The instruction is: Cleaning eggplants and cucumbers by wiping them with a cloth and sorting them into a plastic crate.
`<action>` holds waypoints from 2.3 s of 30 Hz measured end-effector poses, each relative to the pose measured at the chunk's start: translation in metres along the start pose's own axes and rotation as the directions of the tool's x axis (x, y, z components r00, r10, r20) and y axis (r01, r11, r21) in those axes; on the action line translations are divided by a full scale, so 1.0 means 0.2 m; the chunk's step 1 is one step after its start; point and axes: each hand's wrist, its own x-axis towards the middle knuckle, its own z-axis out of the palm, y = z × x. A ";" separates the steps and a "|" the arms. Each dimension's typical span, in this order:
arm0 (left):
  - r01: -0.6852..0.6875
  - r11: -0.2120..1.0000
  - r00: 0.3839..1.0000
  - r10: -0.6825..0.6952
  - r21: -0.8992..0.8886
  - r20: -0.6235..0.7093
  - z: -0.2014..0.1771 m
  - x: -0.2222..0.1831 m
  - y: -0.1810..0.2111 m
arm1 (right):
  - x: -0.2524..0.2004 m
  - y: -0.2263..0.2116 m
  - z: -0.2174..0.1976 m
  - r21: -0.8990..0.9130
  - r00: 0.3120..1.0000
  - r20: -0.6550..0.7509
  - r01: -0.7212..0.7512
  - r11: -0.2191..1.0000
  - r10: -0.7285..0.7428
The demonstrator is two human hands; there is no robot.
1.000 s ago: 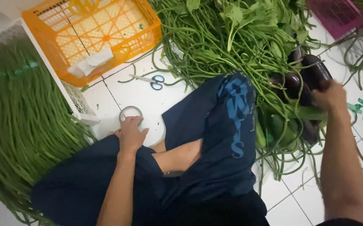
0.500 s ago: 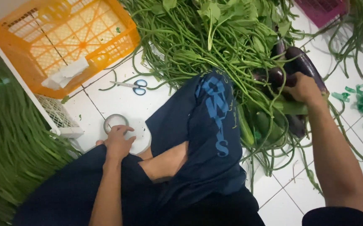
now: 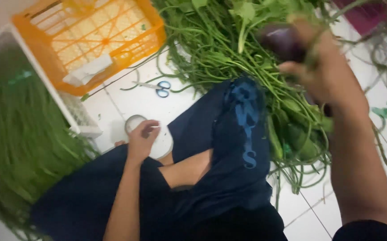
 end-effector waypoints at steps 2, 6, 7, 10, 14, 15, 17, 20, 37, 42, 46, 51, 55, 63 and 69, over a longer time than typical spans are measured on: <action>0.083 0.957 0.991 -0.051 -0.278 0.122 0.02 0.01 -0.05 | 0.09 -0.02 0.27 -0.059 0.987 0.086 0.140 0.988 -0.135; 0.285 0.654 0.926 0.002 -0.701 0.378 0.12 0.04 -0.13 | 0.21 -0.21 0.83 0.136 0.905 0.286 0.287 0.948 -0.315; 0.271 0.653 0.935 -0.004 -0.708 0.354 0.13 0.03 -0.19 | 0.22 -0.24 0.94 0.149 0.895 0.294 0.305 0.941 -0.337; 0.217 0.465 0.963 0.045 -0.859 0.267 0.12 0.01 -0.18 | 0.22 -0.30 1.21 0.148 0.839 0.518 0.106 0.983 -0.168; 0.191 0.466 0.978 -0.016 -0.864 0.208 0.05 0.03 0.01 | 0.24 -0.34 1.26 0.134 0.780 0.619 0.007 0.991 -0.089; 0.214 0.477 0.975 -0.047 -0.852 0.218 0.05 0.04 0.00 | 0.26 -0.36 1.23 0.190 0.789 0.607 -0.030 0.981 -0.093; 0.224 0.428 0.974 -0.105 -0.875 0.198 0.08 0.07 -0.08 | 0.27 -0.27 1.21 0.131 0.839 0.542 -0.038 0.991 -0.040; 0.226 0.354 0.967 -0.196 -0.908 0.164 0.06 0.09 -0.08 | 0.32 0.00 1.19 -0.108 0.918 0.390 -0.034 0.994 0.074; -0.076 0.099 0.877 -0.467 -0.992 -0.114 -0.26 0.44 -0.28 | 0.49 0.72 1.75 -0.647 0.825 0.557 0.360 0.672 0.094; -0.169 0.029 0.840 -0.519 -0.985 -0.159 -0.28 0.53 -0.53 | 0.59 0.81 1.56 -0.690 0.892 0.450 0.374 0.619 -0.037; -0.169 0.019 0.835 -0.528 -0.985 -0.153 -0.28 0.58 -0.53 | 0.70 1.01 1.22 -0.650 0.912 0.309 0.411 0.640 -0.271; -0.295 -0.115 0.815 -0.549 -0.949 -0.186 -0.27 0.56 -0.38 | 0.68 1.05 0.92 -0.775 0.906 0.040 -0.238 0.585 0.421; -0.332 -0.081 0.825 -0.508 -0.940 -0.248 -0.29 0.56 -0.38 | 0.67 0.61 1.11 -0.776 0.978 -0.164 -0.207 0.596 0.127; -0.286 -0.024 0.838 -0.491 -0.958 -0.238 -0.30 0.52 -0.35 | 0.79 0.18 1.95 -0.469 0.772 0.619 0.510 0.721 -0.144; -0.265 0.053 0.856 -0.447 -0.963 -0.260 -0.31 0.50 -0.37 | 0.98 0.82 2.35 -0.710 0.788 0.134 0.499 0.497 -0.601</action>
